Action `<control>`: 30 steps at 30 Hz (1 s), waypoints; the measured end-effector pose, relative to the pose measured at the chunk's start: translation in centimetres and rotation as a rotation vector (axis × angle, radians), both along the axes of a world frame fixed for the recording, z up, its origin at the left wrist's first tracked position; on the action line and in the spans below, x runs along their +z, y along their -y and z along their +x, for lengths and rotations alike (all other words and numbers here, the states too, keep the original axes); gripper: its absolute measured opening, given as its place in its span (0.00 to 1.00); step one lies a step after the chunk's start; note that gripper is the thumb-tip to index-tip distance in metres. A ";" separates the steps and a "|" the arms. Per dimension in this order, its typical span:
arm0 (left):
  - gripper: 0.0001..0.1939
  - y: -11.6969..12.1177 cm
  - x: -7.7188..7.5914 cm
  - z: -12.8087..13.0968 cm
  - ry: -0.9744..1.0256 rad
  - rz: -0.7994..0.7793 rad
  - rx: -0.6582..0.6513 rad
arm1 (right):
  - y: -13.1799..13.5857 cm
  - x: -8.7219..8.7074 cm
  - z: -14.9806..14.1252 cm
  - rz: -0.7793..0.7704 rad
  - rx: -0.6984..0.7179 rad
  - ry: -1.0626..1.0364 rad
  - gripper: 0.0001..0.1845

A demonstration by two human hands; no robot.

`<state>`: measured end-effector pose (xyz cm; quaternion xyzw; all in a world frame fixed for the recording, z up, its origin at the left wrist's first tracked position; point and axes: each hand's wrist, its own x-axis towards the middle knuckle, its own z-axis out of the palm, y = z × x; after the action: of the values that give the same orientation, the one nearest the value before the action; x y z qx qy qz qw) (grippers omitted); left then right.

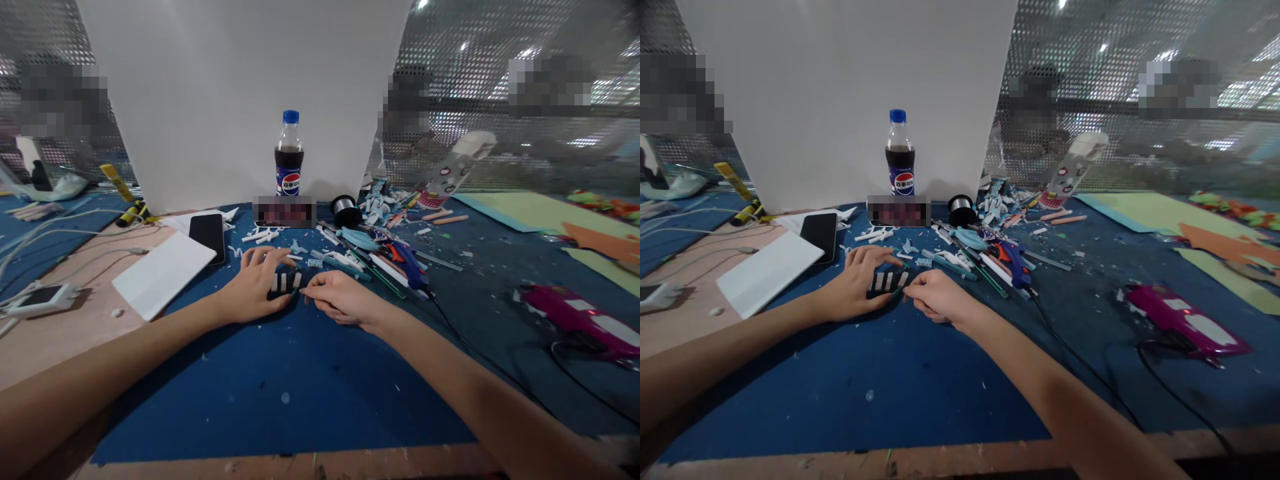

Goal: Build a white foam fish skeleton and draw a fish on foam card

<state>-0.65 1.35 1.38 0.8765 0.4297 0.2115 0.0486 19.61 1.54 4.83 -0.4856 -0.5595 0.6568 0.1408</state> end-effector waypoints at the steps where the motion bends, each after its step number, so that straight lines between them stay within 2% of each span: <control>1: 0.25 0.0 0.0 0.0 0.002 0.001 0.003 | 0.0 0.0 0.0 0.001 -0.001 -0.002 0.11; 16: 0.26 0.1 0.0 -0.1 0.024 0.012 0.006 | 0.1 0.2 -0.2 0.033 -0.049 -0.035 0.11; 30: 0.27 0.4 0.0 -0.2 0.025 0.003 0.019 | 0.1 -0.2 0.1 0.067 -0.029 -0.048 0.10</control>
<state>-0.83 0.97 1.40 0.8697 0.4371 0.2237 0.0506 19.74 1.48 4.66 -0.4730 -0.5704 0.6470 0.1797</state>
